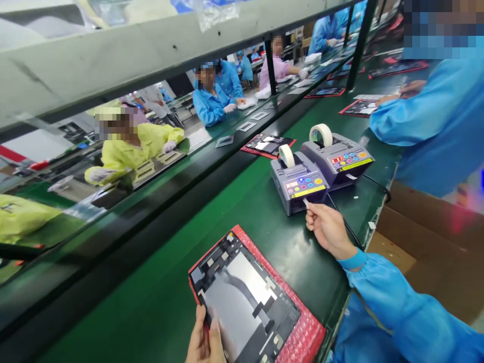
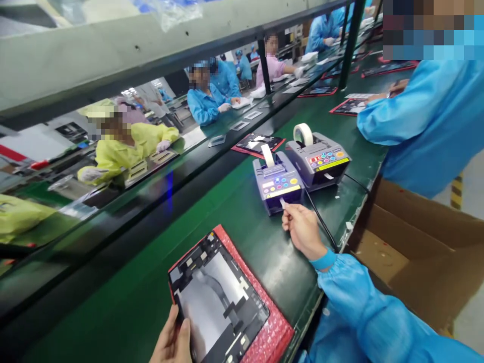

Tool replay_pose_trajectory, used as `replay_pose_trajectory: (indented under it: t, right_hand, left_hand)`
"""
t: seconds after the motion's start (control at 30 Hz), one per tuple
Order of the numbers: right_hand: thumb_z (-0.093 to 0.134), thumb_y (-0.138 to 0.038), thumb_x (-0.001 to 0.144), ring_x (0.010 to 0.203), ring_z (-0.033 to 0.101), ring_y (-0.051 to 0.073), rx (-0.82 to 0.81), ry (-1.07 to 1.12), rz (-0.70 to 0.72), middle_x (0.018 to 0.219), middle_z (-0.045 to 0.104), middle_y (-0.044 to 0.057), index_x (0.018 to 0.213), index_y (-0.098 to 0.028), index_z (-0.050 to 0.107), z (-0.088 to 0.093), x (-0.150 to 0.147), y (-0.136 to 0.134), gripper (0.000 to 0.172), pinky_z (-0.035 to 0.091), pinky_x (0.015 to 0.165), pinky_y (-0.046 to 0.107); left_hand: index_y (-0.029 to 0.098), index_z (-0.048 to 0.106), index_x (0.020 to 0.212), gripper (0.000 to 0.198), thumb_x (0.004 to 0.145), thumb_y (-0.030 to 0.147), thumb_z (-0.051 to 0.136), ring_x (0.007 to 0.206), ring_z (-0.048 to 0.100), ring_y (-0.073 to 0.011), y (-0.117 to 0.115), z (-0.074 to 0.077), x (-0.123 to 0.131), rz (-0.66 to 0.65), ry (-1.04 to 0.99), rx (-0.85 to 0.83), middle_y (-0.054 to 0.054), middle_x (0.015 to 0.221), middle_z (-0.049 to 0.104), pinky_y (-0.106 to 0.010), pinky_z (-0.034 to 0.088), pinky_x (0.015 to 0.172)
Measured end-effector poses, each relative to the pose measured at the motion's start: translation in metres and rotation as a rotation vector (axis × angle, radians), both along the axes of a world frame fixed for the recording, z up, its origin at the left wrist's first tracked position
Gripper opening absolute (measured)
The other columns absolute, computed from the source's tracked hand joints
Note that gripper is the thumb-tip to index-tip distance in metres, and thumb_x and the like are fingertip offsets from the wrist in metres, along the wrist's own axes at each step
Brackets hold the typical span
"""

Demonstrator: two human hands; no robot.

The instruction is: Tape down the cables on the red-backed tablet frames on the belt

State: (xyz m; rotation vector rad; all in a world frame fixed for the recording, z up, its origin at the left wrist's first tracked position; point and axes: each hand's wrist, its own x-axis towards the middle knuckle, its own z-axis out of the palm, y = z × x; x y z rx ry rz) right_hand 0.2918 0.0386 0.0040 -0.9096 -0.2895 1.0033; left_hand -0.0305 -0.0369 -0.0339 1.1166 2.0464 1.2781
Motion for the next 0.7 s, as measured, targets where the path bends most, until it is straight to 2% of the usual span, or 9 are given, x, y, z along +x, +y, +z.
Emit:
replay_pose_trajectory:
  t: [0.07, 0.13, 0.2, 0.23, 0.3, 0.37, 0.5, 0.57, 0.7]
  right_hand:
    - [0.071, -0.024, 0.068, 0.044, 0.045, 0.008, 0.025, -0.094, -0.029, 0.054, 0.050, -0.003, 0.067, -0.015, 0.058, 0.003, -0.004, -0.010, 0.016, 0.033, 0.036, 0.019]
    - [0.070, -0.022, 0.070, 0.043, 0.045, 0.009, 0.025, -0.222, 0.009, 0.051, 0.051, -0.003, 0.069, -0.015, 0.059, 0.008, -0.008, -0.022, 0.013, 0.034, 0.037, 0.020]
    - [0.069, -0.022, 0.072, 0.044, 0.048, 0.010, 0.022, -0.341, 0.149, 0.052, 0.053, -0.001, 0.070, -0.016, 0.060, 0.015, -0.014, -0.030, 0.011, 0.036, 0.039, 0.021]
    - [0.068, -0.023, 0.073, 0.045, 0.050, 0.011, 0.027, -0.398, 0.252, 0.053, 0.054, -0.001, 0.071, -0.016, 0.060, 0.018, -0.019, -0.032, 0.011, 0.037, 0.040, 0.021]
    - [0.066, -0.027, 0.075, 0.046, 0.051, 0.011, 0.049, -0.527, 0.492, 0.054, 0.057, 0.001, 0.070, -0.016, 0.059, 0.025, -0.032, -0.029, 0.015, 0.039, 0.041, 0.022]
    - [0.066, -0.032, 0.076, 0.045, 0.051, 0.011, 0.047, -0.680, 0.740, 0.054, 0.057, 0.001, 0.069, -0.015, 0.059, 0.032, -0.051, -0.019, 0.020, 0.041, 0.042, 0.022]
    - [0.063, -0.038, 0.076, 0.038, 0.049, 0.010, 0.027, -0.942, 1.207, 0.045, 0.054, 0.000, 0.066, -0.016, 0.055, 0.037, -0.100, 0.019, 0.026, 0.038, 0.038, 0.020]
    - [0.059, -0.036, 0.079, 0.036, 0.049, 0.010, 0.050, -1.019, 1.381, 0.044, 0.053, -0.001, 0.064, -0.016, 0.052, 0.033, -0.123, 0.043, 0.025, 0.036, 0.036, 0.019]
    - [0.056, -0.027, 0.077, 0.032, 0.046, 0.009, -0.005, -1.143, 1.586, 0.047, 0.055, 0.000, 0.062, -0.016, 0.049, 0.021, -0.154, 0.074, 0.020, 0.034, 0.031, 0.019]
  left_hand:
    - [0.020, 0.059, 0.116, 0.043, 0.079, 0.041, 0.057, 0.119, 0.048, -0.0278, -0.011, 0.009, -0.003, -0.128, 0.217, 0.002, -0.010, 0.130, 0.051, -0.044, 0.037, 0.103]
    - [0.026, 0.061, 0.112, 0.032, 0.084, 0.035, 0.052, 0.131, 0.032, -0.0287, -0.026, 0.023, 0.003, -0.361, 0.509, 0.016, -0.005, 0.142, 0.036, -0.050, 0.028, 0.106]
    - [0.033, 0.059, 0.115, 0.031, 0.088, 0.029, 0.045, 0.137, 0.012, -0.0294, -0.036, 0.038, 0.018, -0.582, 0.752, -0.024, 0.001, 0.149, 0.022, -0.057, 0.015, 0.108]
    - [0.035, 0.056, 0.118, 0.033, 0.088, 0.029, 0.044, 0.138, 0.007, -0.0301, -0.037, 0.044, 0.027, -0.641, 0.824, -0.058, 0.001, 0.150, 0.018, -0.060, 0.012, 0.107]
    - [0.035, 0.051, 0.124, 0.036, 0.089, 0.034, 0.043, 0.138, 0.004, -0.0321, -0.033, 0.052, 0.042, -0.664, 0.901, -0.111, -0.001, 0.150, 0.016, -0.064, 0.010, 0.105]
    - [0.034, 0.049, 0.127, 0.039, 0.089, 0.039, 0.042, 0.137, 0.005, -0.0336, -0.024, 0.054, 0.050, -0.627, 0.935, -0.140, -0.003, 0.150, 0.018, -0.065, 0.012, 0.104]
    - [0.033, 0.049, 0.126, 0.040, 0.089, 0.040, 0.038, 0.137, 0.007, -0.0356, -0.003, 0.053, 0.048, -0.549, 0.973, -0.146, -0.004, 0.148, 0.023, -0.067, 0.014, 0.102]
    - [0.032, 0.050, 0.126, 0.040, 0.088, 0.040, 0.040, 0.137, 0.008, -0.0363, 0.005, 0.052, 0.044, -0.511, 0.988, -0.137, -0.005, 0.147, 0.025, -0.068, 0.014, 0.102]
    - [0.030, 0.051, 0.125, 0.040, 0.087, 0.040, 0.041, 0.136, 0.007, -0.0362, 0.011, 0.050, 0.041, -0.484, 1.004, -0.132, -0.007, 0.145, 0.028, -0.068, 0.012, 0.102]
